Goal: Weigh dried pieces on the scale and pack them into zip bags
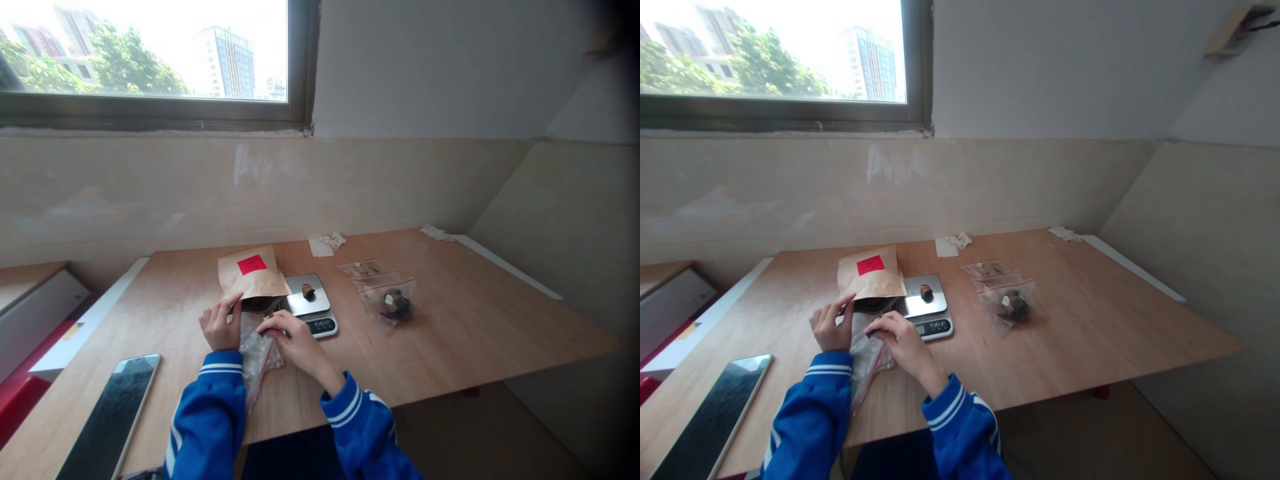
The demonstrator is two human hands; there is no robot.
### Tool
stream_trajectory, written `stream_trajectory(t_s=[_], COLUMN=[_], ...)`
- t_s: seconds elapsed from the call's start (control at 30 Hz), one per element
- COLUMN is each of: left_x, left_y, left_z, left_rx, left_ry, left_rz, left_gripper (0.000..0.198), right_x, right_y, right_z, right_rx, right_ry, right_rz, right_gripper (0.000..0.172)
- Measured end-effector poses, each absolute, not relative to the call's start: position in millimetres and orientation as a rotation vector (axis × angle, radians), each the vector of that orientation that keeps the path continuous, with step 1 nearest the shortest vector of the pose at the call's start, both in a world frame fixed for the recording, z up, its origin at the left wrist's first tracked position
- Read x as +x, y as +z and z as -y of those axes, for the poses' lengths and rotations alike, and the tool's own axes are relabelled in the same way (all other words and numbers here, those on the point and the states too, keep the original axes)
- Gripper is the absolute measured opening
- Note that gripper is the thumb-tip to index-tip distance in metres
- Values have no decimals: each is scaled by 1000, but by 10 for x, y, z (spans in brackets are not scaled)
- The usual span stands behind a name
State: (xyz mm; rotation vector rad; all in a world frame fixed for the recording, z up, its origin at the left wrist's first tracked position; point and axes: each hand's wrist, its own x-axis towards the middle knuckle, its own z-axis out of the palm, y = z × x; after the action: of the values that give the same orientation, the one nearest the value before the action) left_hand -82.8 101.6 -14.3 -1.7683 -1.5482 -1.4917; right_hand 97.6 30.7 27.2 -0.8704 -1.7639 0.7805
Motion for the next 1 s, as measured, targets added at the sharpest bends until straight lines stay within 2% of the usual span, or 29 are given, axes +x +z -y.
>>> stream_trajectory(t_s=[0.13, 0.5, 0.8, 1.0], left_x=[-838, -857, -846, -846], left_y=[-174, -173, -154, -159], left_z=[-1060, -1070, -1059, -1066], left_rx=[-1814, -1705, -1735, -1731], left_ry=[-1489, -1690, -1701, -1687], left_rz=[1598, 1742, 1725, 1714], left_gripper=[23, 25, 24, 25], right_x=[1287, 1537, 1656, 1692], right_y=[236, 269, 287, 130], right_z=[-272, -745, -772, -751], right_rx=[-930, -1321, -1411, -1233], right_ry=[757, 354, 539, 565], right_rz=[1729, 1957, 1774, 1567], right_gripper=[20, 20, 38, 28])
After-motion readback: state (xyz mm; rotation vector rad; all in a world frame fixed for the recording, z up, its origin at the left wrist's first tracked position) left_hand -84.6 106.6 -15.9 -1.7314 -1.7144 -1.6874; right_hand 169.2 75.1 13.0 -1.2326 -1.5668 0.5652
